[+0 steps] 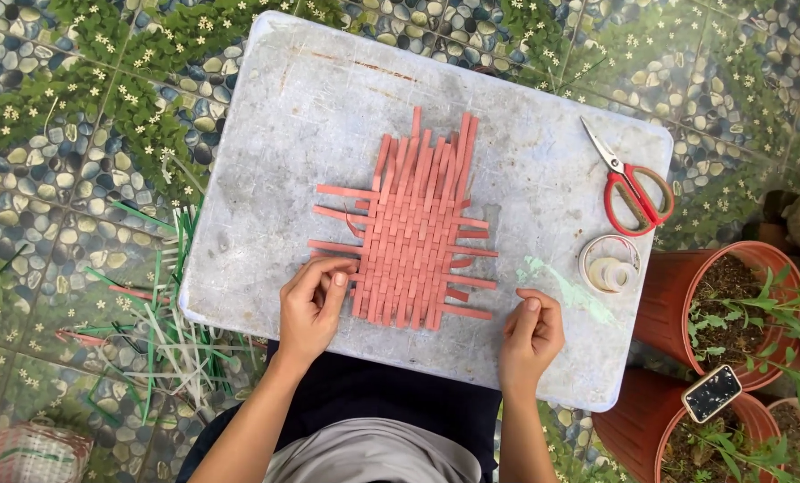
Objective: Weaving flat plastic strips together on a small table to create a mat.
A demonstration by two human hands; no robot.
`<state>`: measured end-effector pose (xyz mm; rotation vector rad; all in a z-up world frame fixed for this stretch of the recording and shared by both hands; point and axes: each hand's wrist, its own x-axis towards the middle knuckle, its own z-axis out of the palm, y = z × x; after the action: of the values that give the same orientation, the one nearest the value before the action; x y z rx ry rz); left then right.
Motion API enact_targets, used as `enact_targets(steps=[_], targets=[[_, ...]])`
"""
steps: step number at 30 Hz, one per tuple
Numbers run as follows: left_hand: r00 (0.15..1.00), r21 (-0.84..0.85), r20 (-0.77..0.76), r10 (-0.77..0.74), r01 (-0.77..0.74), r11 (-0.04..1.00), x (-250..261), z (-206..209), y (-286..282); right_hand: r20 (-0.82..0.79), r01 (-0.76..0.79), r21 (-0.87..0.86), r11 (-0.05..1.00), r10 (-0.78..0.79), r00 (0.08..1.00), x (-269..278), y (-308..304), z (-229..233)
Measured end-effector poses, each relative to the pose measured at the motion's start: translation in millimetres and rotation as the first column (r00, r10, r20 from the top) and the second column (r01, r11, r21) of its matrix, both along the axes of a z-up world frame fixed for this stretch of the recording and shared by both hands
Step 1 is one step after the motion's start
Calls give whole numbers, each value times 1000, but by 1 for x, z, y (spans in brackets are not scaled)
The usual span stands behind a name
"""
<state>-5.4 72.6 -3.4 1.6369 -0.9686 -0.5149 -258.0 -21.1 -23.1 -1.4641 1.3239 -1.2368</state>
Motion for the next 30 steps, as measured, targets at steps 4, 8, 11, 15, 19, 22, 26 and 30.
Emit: enact_targets(steps=[4, 8, 11, 15, 19, 22, 26, 30], targets=[[1000, -4, -8, 6, -6, 1000, 0, 1, -1, 13, -36, 13, 999, 36, 999, 0, -3, -7], [1000, -2, -2, -3, 3, 1000, 0, -1, 0, 84, -47, 11, 999, 46, 995, -2, -2, -12], [1000, -1, 2, -4, 4, 1000, 1, -3, 0, 147, -41, -4, 999, 42, 988, 0, -5, -8], [1000, -10, 0, -10, 10, 1000, 0, 1, 1, 235, -33, -29, 999, 39, 971, 0, -6, -7], [1000, -13, -5, -7, 7, 1000, -1, 3, 0, 264, -21, -32, 999, 29, 964, 1, -6, -6], [1000, -12, -9, 1, -1, 1000, 0, 2, -1, 269, -15, -28, 999, 22, 963, 2, -7, -6], [1000, 0, -15, 1, -1, 1000, 1, 3, 0, 295, -9, -19, 1000, 15, 956, 1, -8, -8], [1000, -5, -25, 9, -9, 1000, 0, 3, -1, 318, 17, 30, 999, -25, 948, 2, -9, -5]])
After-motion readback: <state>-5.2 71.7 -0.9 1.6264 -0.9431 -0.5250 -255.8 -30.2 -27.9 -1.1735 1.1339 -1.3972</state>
